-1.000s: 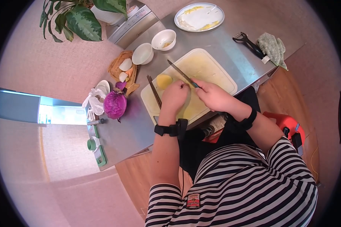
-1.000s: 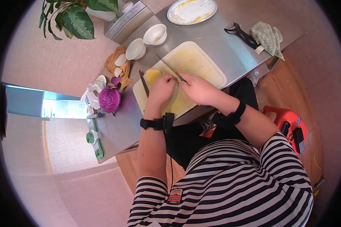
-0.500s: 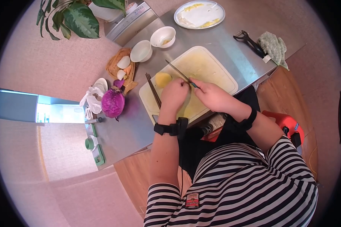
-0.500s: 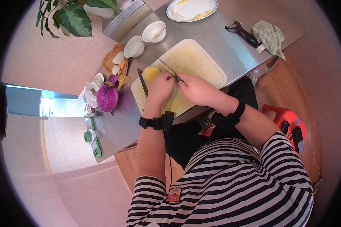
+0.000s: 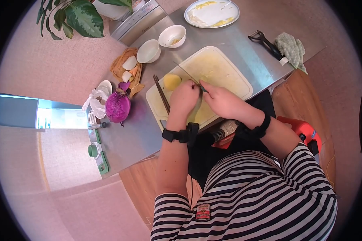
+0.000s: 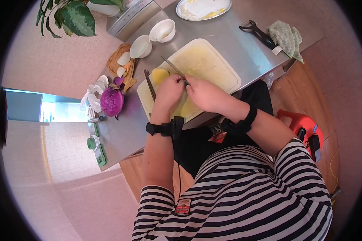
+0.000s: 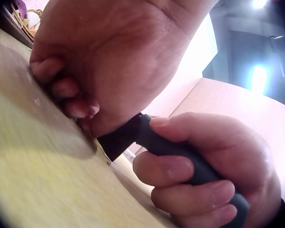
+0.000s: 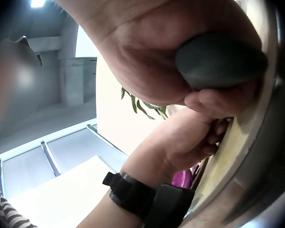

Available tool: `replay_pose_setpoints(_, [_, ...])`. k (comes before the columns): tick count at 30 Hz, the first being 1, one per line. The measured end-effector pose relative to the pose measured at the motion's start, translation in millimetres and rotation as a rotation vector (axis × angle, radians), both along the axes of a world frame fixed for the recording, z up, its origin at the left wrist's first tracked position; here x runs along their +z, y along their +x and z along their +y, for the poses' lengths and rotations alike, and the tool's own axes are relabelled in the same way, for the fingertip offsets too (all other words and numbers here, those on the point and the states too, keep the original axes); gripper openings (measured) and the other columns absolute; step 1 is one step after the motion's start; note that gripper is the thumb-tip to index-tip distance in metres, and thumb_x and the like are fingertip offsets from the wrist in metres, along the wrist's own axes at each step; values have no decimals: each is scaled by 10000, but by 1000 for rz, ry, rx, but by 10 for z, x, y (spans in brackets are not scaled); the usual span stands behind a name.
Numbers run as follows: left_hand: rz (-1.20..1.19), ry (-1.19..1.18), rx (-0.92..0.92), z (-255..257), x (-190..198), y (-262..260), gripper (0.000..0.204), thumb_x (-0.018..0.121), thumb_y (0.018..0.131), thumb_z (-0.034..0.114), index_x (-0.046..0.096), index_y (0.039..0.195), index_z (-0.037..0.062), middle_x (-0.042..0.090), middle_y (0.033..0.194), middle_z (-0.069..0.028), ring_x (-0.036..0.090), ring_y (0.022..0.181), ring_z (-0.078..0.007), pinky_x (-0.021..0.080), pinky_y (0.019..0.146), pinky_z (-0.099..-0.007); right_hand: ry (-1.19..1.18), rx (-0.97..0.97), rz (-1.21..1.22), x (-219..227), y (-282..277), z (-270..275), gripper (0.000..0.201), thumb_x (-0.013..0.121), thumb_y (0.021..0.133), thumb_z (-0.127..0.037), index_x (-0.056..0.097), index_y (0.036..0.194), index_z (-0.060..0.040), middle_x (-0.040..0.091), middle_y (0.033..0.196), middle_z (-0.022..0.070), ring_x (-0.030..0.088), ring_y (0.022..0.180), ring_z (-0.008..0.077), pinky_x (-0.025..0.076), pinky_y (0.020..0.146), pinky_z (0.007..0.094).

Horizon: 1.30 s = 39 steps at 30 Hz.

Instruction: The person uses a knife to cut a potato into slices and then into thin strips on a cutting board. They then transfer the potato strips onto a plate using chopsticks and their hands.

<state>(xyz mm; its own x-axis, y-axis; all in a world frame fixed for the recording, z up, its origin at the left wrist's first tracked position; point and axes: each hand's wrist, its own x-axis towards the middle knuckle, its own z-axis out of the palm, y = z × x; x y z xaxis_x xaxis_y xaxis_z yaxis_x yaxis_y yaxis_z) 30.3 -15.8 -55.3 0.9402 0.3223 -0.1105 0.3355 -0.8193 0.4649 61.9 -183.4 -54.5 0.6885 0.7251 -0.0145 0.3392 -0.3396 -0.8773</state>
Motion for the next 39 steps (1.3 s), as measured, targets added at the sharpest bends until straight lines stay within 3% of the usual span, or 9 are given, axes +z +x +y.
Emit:
replay_pose_setpoints(6, [10,1,-7,-16,33,-3,277,551,894,255,690,968,27,691,916,-211,663,883,-393,515,779,-455,-18,12,38,-121,107,141,509,412,995,-184,387,1443,56,583,1256,309,562,1174,430,431,1020,425])
replay_pose_setpoints(8, [14,1,-14,-5,25,0,289,551,893,290,697,968,52,697,930,-194,662,892,-396,517,780,-475,205,-70,-158,-428,151,183,508,402,1008,-191,373,1467,24,675,1009,230,672,875,359,532,818,408])
replay_pose_setpoints(9, [11,-21,0,-15,26,-11,286,555,892,292,695,967,55,697,930,-192,662,893,-394,517,780,-472,207,-70,-161,-210,120,115,508,402,1008,-191,373,1467,24,675,1009,230,672,875,359,532,818,408])
replay_pose_setpoints(11, [7,-46,14,-30,49,-19,283,559,891,294,693,967,57,698,930,-191,662,894,-393,517,780,-469,50,-60,362,171,67,-80,535,391,981,-181,364,1470,36,641,772,217,633,610,307,520,639,402])
replay_pose_setpoints(15, [44,-45,39,-65,95,-41,292,560,893,309,688,967,58,698,927,-187,662,895,-386,516,774,-462,87,-61,304,85,62,-126,526,385,984,-179,377,1477,2,605,699,166,561,483,225,498,543,361])
replay_pose_setpoints(27, [13,-34,17,-24,40,-34,293,549,891,303,683,968,54,691,919,-191,660,893,-383,513,768,-470,56,15,296,174,56,-114,497,395,999,-197,406,1455,-1,643,793,203,592,504,258,511,541,377])
replay_pose_setpoints(33, [24,-25,20,-10,11,-15,281,552,893,274,680,971,37,690,909,-198,664,878,-378,511,768,-449,95,-14,-94,-132,54,29,494,407,1001,-187,409,1446,28,660,1085,268,664,974,367,506,892,396])
replay_pose_setpoints(35, [19,-30,17,-9,6,-8,272,557,894,246,676,979,16,687,883,-207,668,858,-372,509,764,-426,-22,15,20,-60,54,49,496,408,1001,-189,408,1436,49,572,1291,293,534,1229,405,416,1035,410])
replay_pose_setpoints(39, [26,14,10,-47,66,-21,271,558,900,252,679,980,23,688,884,-204,666,863,-374,510,767,-425,-52,33,75,-29,153,102,501,412,998,-192,407,1434,55,562,1298,300,522,1230,422,406,1045,413])
